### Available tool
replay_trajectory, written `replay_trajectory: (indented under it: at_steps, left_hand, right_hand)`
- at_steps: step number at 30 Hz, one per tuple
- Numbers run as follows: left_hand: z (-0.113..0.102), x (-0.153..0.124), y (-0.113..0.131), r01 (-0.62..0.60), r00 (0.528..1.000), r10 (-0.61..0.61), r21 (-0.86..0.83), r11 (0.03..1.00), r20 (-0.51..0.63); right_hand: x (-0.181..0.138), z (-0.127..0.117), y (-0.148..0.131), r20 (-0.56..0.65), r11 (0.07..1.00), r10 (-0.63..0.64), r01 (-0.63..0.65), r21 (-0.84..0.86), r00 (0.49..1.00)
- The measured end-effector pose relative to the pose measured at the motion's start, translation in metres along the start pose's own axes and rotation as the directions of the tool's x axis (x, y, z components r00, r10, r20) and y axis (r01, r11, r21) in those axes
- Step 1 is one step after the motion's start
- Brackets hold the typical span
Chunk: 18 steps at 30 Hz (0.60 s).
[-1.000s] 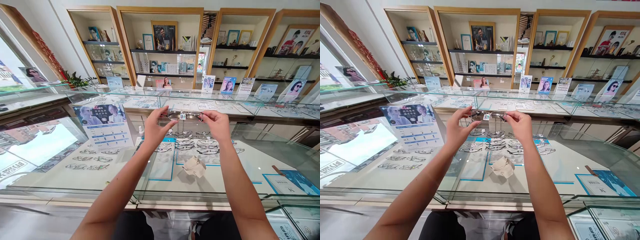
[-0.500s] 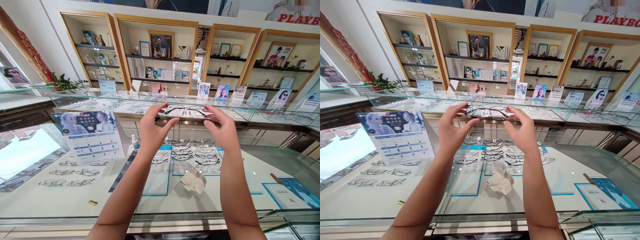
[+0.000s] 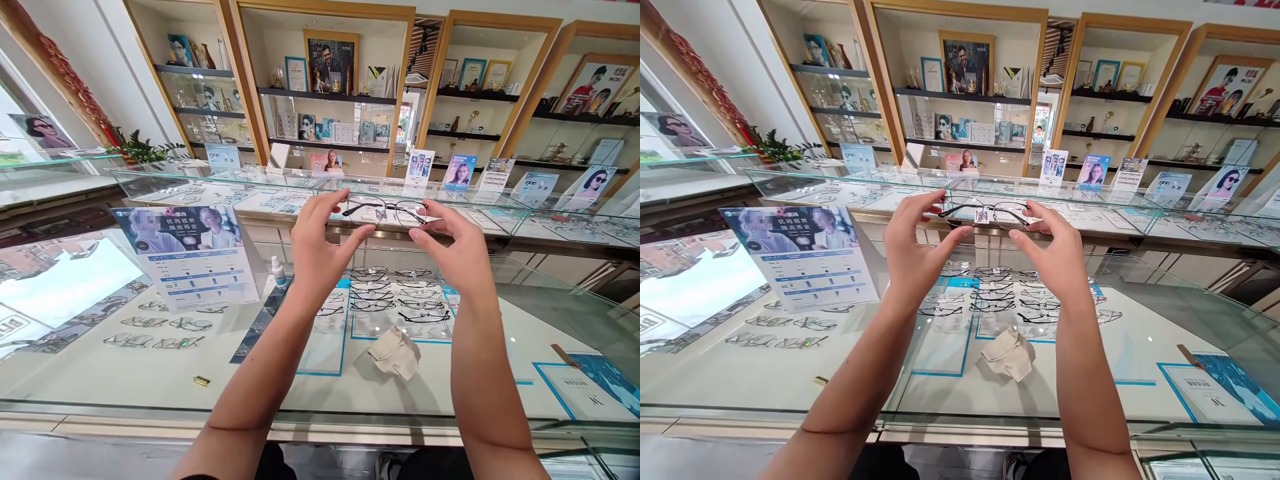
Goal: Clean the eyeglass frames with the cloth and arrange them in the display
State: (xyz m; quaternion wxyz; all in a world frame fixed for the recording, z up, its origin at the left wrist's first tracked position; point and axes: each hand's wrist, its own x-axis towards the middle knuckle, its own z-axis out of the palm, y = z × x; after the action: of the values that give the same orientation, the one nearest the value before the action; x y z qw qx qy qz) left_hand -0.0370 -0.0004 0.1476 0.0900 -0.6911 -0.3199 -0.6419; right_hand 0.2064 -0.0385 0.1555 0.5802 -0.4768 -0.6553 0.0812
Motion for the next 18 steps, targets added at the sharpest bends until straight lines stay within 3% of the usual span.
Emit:
replay_trajectory:
  at_steps: [18]
  left_hand:
    - [0.0042, -0.0019, -0.0007, 0.023, 1.0, -0.022, 0.017, 1.0, -0.017]
  right_hand:
    - [-0.0014, 0.0015, -0.007, -0.009, 1.0, 0.0, 0.0, -0.005, 1.0]
